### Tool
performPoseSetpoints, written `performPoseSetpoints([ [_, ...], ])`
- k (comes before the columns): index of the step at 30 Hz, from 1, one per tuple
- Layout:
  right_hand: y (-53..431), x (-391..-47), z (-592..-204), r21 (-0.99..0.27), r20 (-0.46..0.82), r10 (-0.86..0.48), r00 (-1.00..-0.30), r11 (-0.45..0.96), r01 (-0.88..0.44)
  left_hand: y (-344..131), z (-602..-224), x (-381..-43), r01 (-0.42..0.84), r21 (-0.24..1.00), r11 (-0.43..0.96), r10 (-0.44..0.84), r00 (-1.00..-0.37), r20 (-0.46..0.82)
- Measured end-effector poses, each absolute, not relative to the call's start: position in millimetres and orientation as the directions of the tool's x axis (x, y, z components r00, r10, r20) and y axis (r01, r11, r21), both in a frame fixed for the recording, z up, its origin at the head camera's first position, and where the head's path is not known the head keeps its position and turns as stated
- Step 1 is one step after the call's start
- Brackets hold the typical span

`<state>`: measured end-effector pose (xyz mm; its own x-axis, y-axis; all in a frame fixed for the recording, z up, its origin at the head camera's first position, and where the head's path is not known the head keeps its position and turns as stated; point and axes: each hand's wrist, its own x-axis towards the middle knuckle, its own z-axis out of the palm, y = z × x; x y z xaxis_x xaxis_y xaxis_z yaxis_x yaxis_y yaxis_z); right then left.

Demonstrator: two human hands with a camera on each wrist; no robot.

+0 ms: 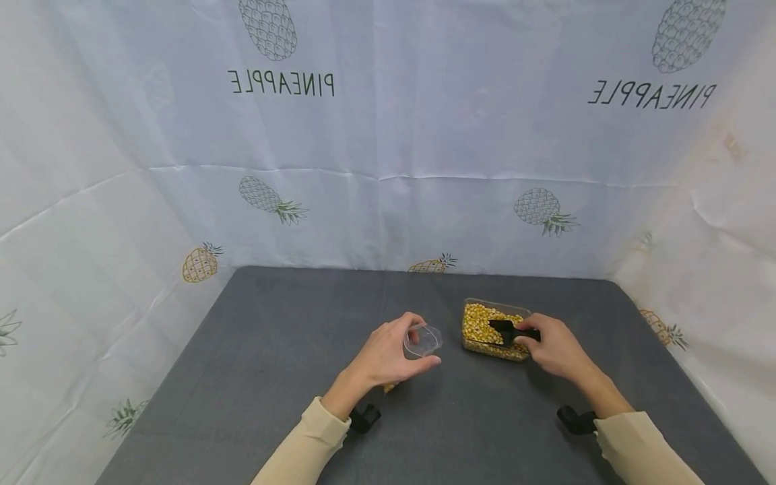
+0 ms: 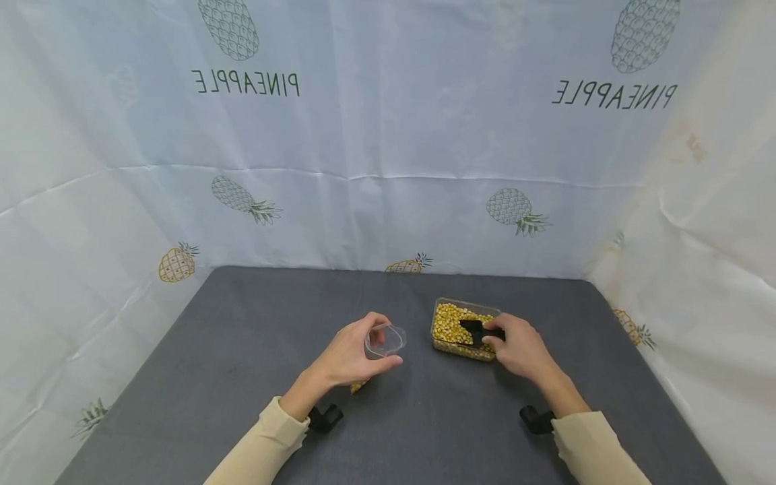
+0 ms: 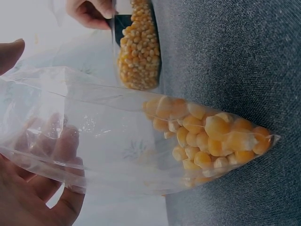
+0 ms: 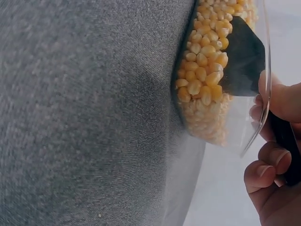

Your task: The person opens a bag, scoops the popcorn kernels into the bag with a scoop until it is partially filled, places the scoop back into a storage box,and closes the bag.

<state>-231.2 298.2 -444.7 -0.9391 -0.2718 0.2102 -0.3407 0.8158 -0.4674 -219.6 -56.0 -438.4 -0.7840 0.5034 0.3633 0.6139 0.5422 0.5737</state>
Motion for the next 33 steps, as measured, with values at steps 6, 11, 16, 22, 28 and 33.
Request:
performPoseSetpoints([
  [6,300.8,-228.0,-443.6,-0.477,0.221,-0.257,-0.941,0.813,-0.334,-56.2,-439.0,-219.9,0.606,0.576,0.549,0.503,-0.79,0.351],
  [11,305.2,-223.4,-439.1,-0.479,0.234,-0.256,-0.938,0.809,-0.34,-56.2,-439.0,-220.1,0.608,0.576,0.546,0.503,-0.788,0.355],
  [16,309.1,-218.6,-434.0,-0.479,0.241,-0.25,-0.938,0.81,-0.339,-56.8,-438.6,-220.7,0.61,0.579,0.541,0.507,-0.786,0.354],
  [22,313.7,-214.5,-429.1,-0.465,0.259,-0.252,-0.932,0.814,-0.349,-56.7,-438.1,-221.0,0.605,0.579,0.547,0.508,-0.789,0.346],
  [28,319.9,-212.2,-430.2,-0.473,0.273,-0.242,-0.931,0.809,-0.349,-56.6,-437.7,-220.7,0.601,0.577,0.553,0.505,-0.793,0.342],
  [33,324.8,-210.3,-433.7,-0.474,0.287,-0.228,-0.93,0.81,-0.345,-56.3,-437.5,-220.3,0.597,0.579,0.555,0.503,-0.796,0.338],
])
